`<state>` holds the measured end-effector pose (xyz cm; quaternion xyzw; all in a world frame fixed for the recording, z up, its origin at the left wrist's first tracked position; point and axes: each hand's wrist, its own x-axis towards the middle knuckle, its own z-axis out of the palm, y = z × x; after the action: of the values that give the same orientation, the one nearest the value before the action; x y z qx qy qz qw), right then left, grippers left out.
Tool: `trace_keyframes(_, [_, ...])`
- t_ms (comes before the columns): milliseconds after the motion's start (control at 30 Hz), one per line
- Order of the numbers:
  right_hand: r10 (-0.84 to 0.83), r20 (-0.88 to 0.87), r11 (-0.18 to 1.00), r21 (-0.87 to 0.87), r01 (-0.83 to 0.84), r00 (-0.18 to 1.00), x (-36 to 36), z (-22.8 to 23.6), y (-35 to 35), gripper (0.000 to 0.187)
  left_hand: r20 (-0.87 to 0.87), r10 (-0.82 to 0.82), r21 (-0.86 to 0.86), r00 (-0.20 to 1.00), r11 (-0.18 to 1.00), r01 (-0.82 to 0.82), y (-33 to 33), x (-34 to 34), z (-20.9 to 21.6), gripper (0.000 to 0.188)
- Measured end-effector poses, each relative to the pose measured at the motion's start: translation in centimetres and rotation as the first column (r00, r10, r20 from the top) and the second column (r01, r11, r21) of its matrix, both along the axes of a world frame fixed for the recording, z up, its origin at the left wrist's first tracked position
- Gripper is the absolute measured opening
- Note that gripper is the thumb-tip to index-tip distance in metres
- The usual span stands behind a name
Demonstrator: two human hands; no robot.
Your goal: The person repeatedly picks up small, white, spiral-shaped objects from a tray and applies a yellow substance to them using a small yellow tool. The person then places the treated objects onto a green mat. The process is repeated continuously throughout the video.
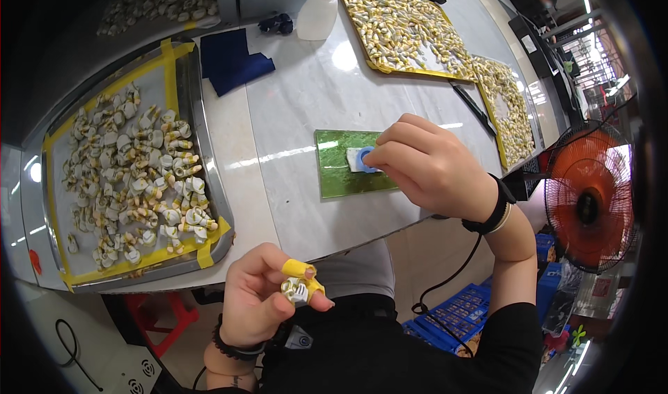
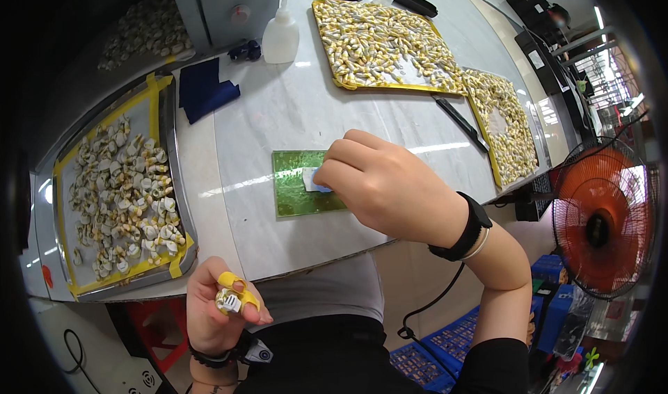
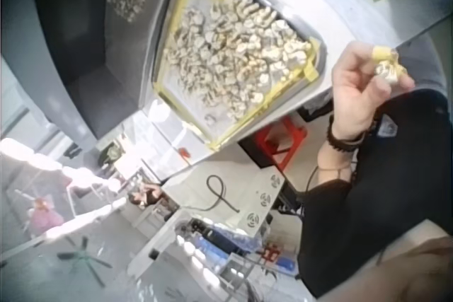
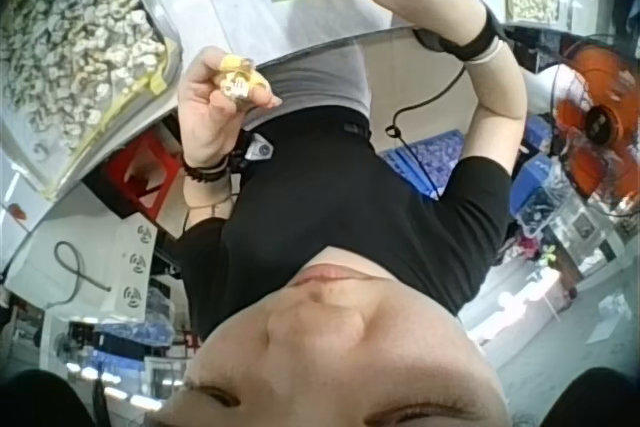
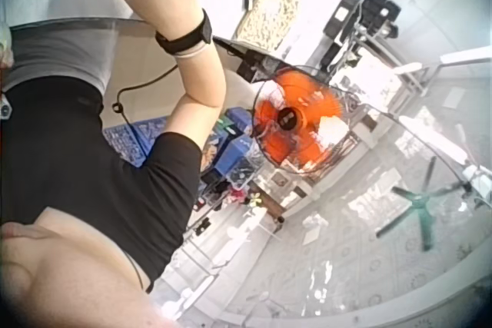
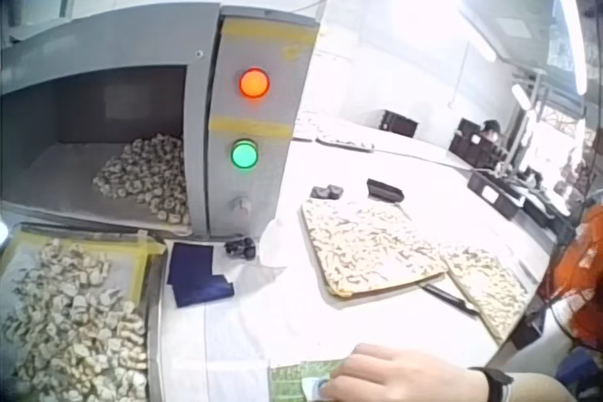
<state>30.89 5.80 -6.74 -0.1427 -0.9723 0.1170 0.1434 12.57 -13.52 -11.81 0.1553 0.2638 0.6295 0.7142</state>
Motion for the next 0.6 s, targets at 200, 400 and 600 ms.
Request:
trace_keyframes(200, [-0.033, -0.207, 0.975, -0.22, -0.013, 0.978, -0.3, 1.9, -1.6, 0.018, 0.083, -0.091, 0.027, 0.992, 0.996, 0.089, 0.6, 0.4, -0.3, 0.045])
trace_keyframes(400, [0.074, -0.458, 0.877, -0.393, -0.276, 0.886, -1.5, 2.2, -4.5, 0.017, 0.251, -0.295, 0.027, 0.922, 0.954, 0.298, 1.7, 0.8, 0.0, 0.037])
trace_keyframes(600, [0.226, -0.512, 0.899, -0.217, -0.38, 0.828, -2.3, 1.1, -4.1, 0.012, 0.322, -0.379, 0.02, 0.868, 0.919, 0.394, 2.0, 0.9, 0.4, 0.037])
